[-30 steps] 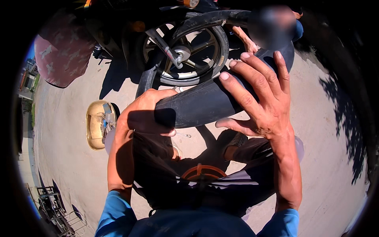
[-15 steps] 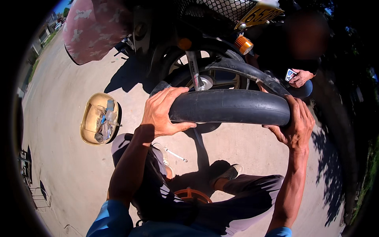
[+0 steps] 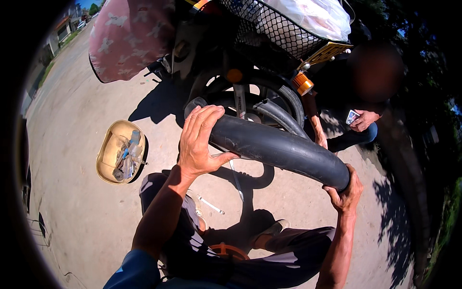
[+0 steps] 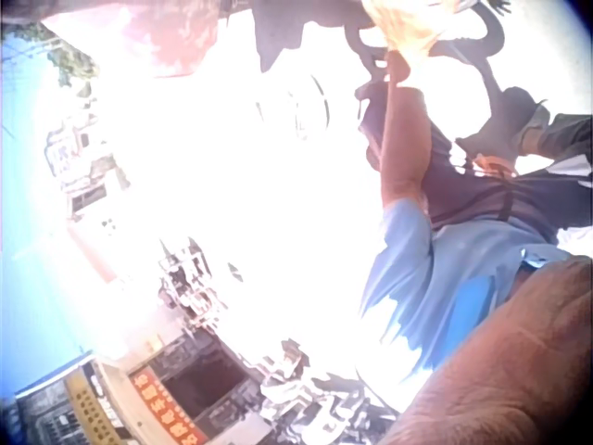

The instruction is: The person repairs a bicycle inner tube by using a pump to inflate it, checking for leaks by hand, and applying a patch.

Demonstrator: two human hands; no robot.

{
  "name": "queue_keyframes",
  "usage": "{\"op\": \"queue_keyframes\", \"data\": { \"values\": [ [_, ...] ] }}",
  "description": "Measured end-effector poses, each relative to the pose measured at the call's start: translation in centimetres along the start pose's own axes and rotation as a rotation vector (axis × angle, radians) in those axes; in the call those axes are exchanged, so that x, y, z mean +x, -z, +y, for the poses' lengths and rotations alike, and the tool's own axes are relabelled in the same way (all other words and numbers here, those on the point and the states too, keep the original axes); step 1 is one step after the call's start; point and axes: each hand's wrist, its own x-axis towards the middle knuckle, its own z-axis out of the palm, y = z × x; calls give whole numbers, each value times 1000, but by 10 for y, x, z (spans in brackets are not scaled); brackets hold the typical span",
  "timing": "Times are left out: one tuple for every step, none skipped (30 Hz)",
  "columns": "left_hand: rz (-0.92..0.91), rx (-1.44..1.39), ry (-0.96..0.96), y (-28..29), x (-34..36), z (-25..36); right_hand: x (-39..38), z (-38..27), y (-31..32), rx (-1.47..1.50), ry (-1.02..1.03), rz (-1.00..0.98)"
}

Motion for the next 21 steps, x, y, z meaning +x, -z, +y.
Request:
{"op": "queue_keyframes", "data": {
  "values": [
    [11, 29, -12, -3, 3, 3, -7, 4, -4, 14, -20, -6],
    [6, 37, -11, -5, 5, 6, -15, 6, -12, 41, -40, -13],
    [19, 73, -32, -8, 6, 10, -21, 7, -18, 56, -47, -24],
    [32, 111, -53, -11, 8, 15, -26, 7, -22, 68, -53, -33],
    [31, 100, -89, -23, 9, 26, -33, 9, -18, 58, -64, -44],
    [-17, 84, -114, -31, 8, 41, -42, 11, -21, 79, -110, -87],
    [-31, 81, -158, -40, 7, 58, -50, 14, -26, 96, -129, -105],
    [-54, 68, -202, -48, 6, 76, -57, 15, -28, 110, -145, -119],
    [-97, 72, -246, -57, 2, 93, -65, 16, -33, 128, -161, -136],
    [-108, 67, -313, -68, 3, 109, -73, 18, -35, 167, -231, -162],
    [-116, 58, -381, -71, 2, 115, -76, 14, -37, 199, -300, -189],
    [-119, 61, -373, -72, 1, 110, -75, 10, -36, 225, -303, -198],
    [-97, 48, -369, -74, 2, 100, -76, 9, -39, 229, -302, -205],
    [-73, 35, -371, -73, 5, 89, -77, 8, -41, 221, -314, -212],
    [-34, 80, -307, -71, 6, 73, -79, 8, -40, 207, -327, -215],
    [11, 108, -235, -68, 8, 54, -83, 13, -43, 186, -340, -206],
    [24, 134, -140, -62, 15, 33, -84, 19, -43, 186, -345, -208],
    [64, 129, -44, -56, 19, 14, -88, 22, -45, 240, -355, -209],
    [111, 94, 70, -56, 19, -5, -91, 24, -47, 293, -364, -210],
    [193, 2, 186, -59, 20, -20, -93, 24, -46, 297, -367, -203],
    [248, -105, 318, -61, 20, -31, -95, 24, -45, 266, -358, -231]
  ]
}}
